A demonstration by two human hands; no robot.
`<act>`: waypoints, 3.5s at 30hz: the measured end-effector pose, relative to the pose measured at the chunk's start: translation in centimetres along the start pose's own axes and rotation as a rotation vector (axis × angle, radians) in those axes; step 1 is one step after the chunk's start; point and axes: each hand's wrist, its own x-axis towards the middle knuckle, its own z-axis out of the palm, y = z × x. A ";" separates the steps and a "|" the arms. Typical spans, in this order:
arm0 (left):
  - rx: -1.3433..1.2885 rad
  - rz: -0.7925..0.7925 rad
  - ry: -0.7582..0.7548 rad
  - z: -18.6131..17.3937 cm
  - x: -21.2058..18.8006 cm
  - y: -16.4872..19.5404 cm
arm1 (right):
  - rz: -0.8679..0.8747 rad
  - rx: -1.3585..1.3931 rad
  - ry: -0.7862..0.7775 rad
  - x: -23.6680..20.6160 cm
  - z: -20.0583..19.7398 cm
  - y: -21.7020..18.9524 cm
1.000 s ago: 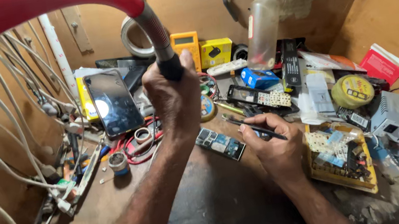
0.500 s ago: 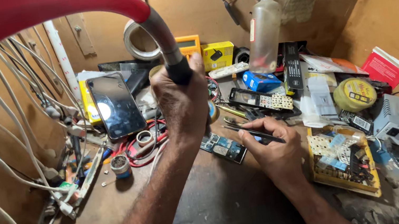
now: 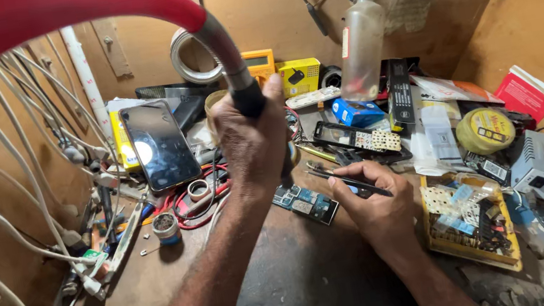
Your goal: The person uses a hot air gun in the left hand and tweezers in the right hand to rework a small blue circuit board on a cluttered workbench. The person repeatedly applies hot air to specific areas while using tweezers to adjust or remove small components.
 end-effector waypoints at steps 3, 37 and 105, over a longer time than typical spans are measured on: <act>-0.089 -0.081 0.001 0.0 -0.1 -0.1 | 0.025 -0.025 0.010 0.0 0.0 0.0; -0.048 -0.065 -0.014 -0.1 0.0 -0.2 | 0.028 -0.011 0.040 -0.1 0.1 -0.1; -0.084 -0.100 -0.083 -1.0 0.2 -0.4 | -0.062 0.097 0.036 -0.1 0.1 0.0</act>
